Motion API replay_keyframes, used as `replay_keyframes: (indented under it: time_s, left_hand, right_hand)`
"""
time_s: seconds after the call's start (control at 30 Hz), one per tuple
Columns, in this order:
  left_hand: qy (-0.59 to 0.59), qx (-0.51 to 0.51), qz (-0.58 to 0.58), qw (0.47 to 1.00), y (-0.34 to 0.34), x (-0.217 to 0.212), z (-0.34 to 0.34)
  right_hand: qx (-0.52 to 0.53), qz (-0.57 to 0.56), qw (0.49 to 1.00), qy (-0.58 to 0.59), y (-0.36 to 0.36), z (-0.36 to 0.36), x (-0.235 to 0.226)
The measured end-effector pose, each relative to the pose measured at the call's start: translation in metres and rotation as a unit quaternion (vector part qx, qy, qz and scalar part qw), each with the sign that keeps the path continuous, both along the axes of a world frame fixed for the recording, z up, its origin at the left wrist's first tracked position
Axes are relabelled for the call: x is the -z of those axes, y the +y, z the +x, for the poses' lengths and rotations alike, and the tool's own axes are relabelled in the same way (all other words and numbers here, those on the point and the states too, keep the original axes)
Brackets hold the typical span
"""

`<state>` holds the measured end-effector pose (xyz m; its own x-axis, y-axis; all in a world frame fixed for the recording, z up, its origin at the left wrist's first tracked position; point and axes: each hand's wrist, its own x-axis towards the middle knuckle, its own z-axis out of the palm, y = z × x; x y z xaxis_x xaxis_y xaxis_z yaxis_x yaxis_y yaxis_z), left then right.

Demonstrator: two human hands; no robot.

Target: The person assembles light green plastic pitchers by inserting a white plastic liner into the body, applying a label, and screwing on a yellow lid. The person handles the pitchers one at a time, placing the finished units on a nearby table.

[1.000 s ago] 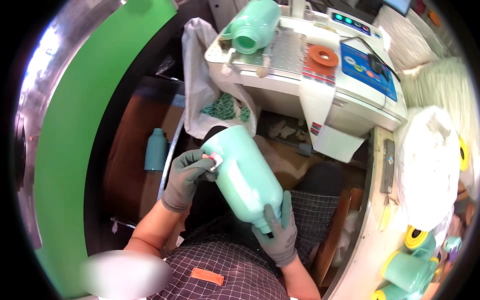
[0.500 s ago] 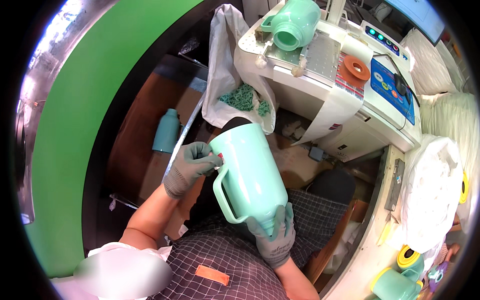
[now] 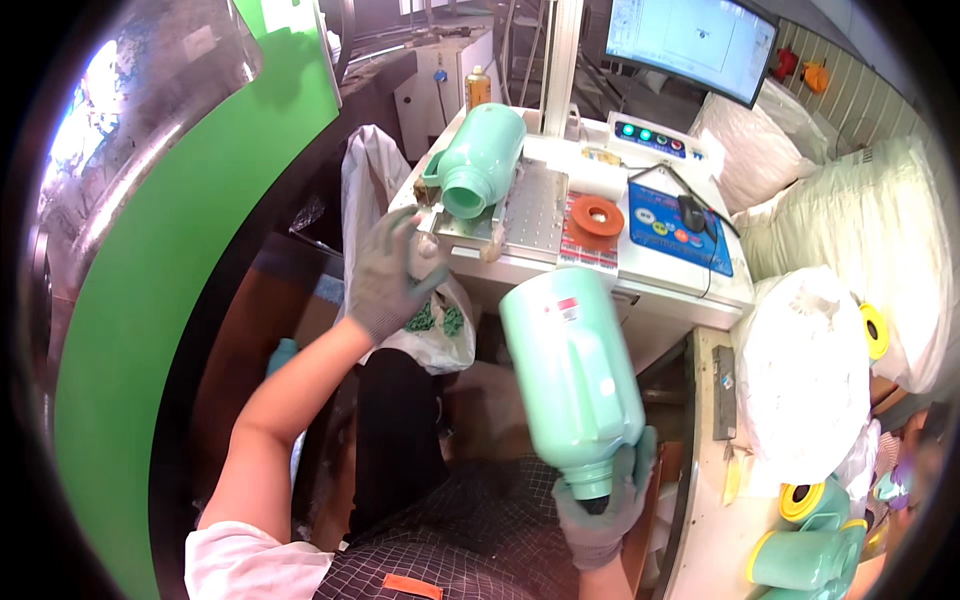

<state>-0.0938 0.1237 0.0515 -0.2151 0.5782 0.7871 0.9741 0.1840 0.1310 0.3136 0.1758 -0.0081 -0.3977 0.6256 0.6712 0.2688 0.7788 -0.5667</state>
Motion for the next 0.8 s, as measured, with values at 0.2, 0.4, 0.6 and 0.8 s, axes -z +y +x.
replay_keyframes:
  time_s: [0.2, 0.4, 0.6, 0.8]
  left_hand:
    - [0.283, -0.054, -0.075, 0.955, 0.107, 0.028, -0.096]
    - [0.066, 0.039, 0.098, 0.992, -0.046, -0.045, 0.031]
    - [-0.387, 0.218, 0.075, 0.893, -0.150, 0.000, 0.101]
    - [-0.651, 0.139, -0.001, 0.746, -0.163, 0.061, 0.110]
  right_hand:
    - [0.094, 0.206, 0.970, -0.092, 0.049, -0.024, -0.047]
    - [0.091, 0.312, 0.938, -0.119, 0.092, -0.084, -0.091]
    - [-0.018, 0.431, 0.886, -0.170, 0.137, -0.257, -0.091]
    - [0.004, 0.464, 0.817, -0.342, 0.148, -0.397, -0.064]
